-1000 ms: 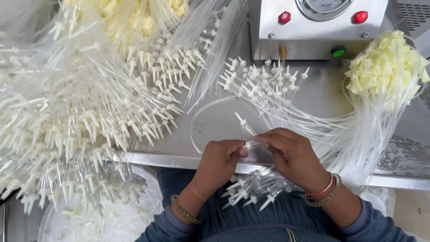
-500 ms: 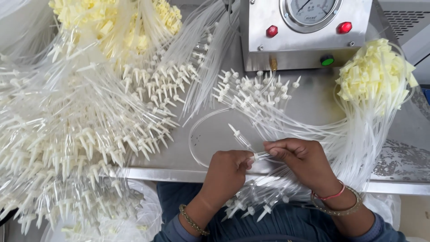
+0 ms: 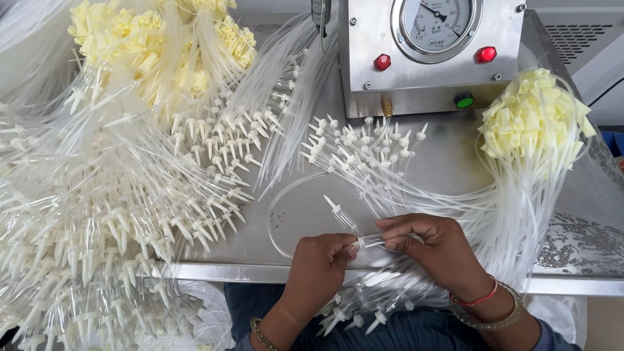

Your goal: Assembling plastic tubing components by attaching small connectors and valves at a workstation.

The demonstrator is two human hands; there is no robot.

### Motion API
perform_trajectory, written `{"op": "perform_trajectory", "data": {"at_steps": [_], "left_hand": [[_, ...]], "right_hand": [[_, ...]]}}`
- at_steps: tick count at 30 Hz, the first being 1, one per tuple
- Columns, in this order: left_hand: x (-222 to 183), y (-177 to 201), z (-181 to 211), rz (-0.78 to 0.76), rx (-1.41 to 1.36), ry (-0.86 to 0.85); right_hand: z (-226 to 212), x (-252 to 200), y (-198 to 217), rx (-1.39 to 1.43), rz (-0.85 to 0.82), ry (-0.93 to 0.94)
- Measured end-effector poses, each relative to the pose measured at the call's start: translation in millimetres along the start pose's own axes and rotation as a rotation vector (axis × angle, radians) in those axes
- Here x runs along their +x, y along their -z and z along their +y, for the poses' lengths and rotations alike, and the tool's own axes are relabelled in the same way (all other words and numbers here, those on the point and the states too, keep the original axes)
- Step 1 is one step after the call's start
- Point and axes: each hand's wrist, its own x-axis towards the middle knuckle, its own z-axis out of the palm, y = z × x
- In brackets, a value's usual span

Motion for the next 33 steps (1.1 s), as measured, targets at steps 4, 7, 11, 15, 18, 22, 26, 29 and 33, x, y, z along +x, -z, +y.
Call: {"op": "perform_trajectory", "data": {"at_steps": [4, 7, 11, 15, 18, 22, 26, 29, 33], "left_hand": [[0.0, -0.3, -1.7, 0.0, -0.026, -0.009], [-0.9, -1.4, -2.6, 0.007, -0.017, -0.009], [-4.1, -3.7, -7.8, 0.05, -0.081, -0.016], [-6.8, -5.5, -14.4, 0.119, -0.204, -0.057], [-6.1, -4.3, -13.2, 0.112, -0.193, -0.055], [-5.3, 1.4, -14.8, 0.062, -0.141, -0.026], [-8.5, 18.4, -16.7, -0.013, -0.143, -0.027], [-7.9, 29.0, -22.5, 0.081, -0.235, 0.104], [-11.2, 33.1, -12.3, -0.052, -0.045, -0.054]], "right_hand": [[0.6, 0.3, -0.2, 0.005, -0.002, 0.009], [1.3, -1.1, 0.1, -0.001, -0.003, 0.019], [-1.5, -2.9, 3.0, 0.066, 0.067, 0.014], [-2.1, -3.7, 2.9, 0.147, 0.156, 0.053], [-3.5, -4.9, 3.9, 0.148, 0.141, 0.038], [-12.1, -3.2, -0.5, 0.108, 0.027, 0.0], [-4.8, -8.8, 6.8, 0.043, 0.029, 0.127], [-25.1, -14.4, 6.4, 0.027, -0.051, 0.236], [-60.1, 4.6, -35.1, -0.306, -0.182, 0.346]]}}
